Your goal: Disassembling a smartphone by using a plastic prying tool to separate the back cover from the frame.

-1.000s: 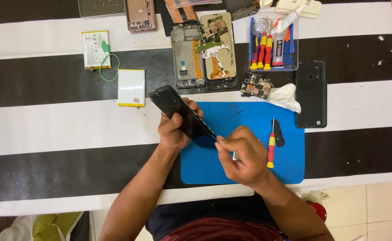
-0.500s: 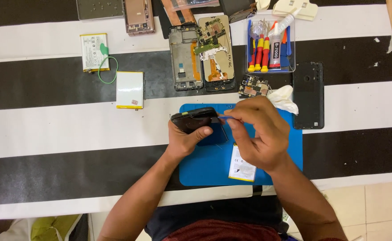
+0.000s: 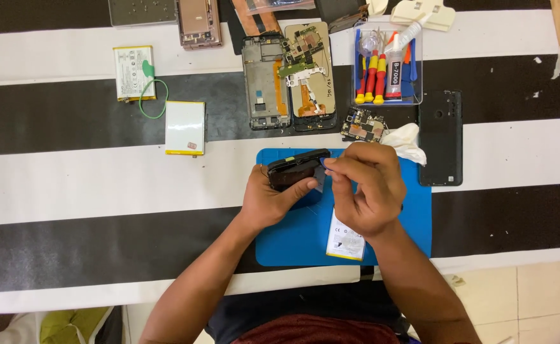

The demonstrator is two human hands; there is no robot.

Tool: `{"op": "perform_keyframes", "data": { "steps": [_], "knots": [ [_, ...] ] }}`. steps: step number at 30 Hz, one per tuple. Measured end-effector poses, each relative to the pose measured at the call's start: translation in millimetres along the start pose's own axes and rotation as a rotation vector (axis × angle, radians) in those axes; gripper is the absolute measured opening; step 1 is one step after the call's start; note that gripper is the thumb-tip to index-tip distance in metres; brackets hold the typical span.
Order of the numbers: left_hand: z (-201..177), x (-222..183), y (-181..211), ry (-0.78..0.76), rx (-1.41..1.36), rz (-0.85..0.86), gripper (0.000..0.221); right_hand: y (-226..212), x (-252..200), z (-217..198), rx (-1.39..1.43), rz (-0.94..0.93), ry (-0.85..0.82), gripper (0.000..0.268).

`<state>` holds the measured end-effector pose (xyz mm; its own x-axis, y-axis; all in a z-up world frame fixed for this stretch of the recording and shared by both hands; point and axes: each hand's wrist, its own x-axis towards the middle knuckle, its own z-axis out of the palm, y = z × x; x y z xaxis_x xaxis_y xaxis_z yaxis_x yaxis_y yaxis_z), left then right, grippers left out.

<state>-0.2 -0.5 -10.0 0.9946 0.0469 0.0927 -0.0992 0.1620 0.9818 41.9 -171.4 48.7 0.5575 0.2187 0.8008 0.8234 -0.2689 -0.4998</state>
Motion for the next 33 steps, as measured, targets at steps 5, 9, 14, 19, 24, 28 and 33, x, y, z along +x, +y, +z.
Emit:
{"op": "perform_keyframes", "data": {
  "steps": [5,9,14,19,24,28,33],
  "knots": [
    [-1.7,-3.3,-4.6,-0.028,0.013,-0.066,0.012,-3.6,6.1,1.2,-0.008,0.0,0.001,0.01],
    [-0.2,1.0,11.3,-0.085,0.017,-0.114,0.015,-4.3,8.6,0.7,-0.021,-0.005,-0.006,0.01],
    [-1.3,0.6,10.2,-0.115,0.036,-0.13,0.021,-2.2,7.5,-1.0,-0.062,-0.033,-0.012,0.011],
    [-2.5,5.9,20.1,-0.145,0.062,-0.115,0.034,4.4,-3.3,2.3,-0.111,-0.089,-0.02,0.012],
    [-1.4,3.0,22.4,-0.154,0.081,-0.072,0.036,13.4,-11.3,6.9,-0.138,-0.12,0.009,0.015],
    [-0.5,2.4,25.1,-0.167,0.08,-0.053,0.039,7.9,-5.2,1.8,-0.094,-0.063,-0.012,0.016],
    [1.2,-3.0,22.2,-0.146,0.061,-0.011,0.028,4.0,-6.9,-2.8,0.019,0.001,-0.007,0.022]
  ]
}}
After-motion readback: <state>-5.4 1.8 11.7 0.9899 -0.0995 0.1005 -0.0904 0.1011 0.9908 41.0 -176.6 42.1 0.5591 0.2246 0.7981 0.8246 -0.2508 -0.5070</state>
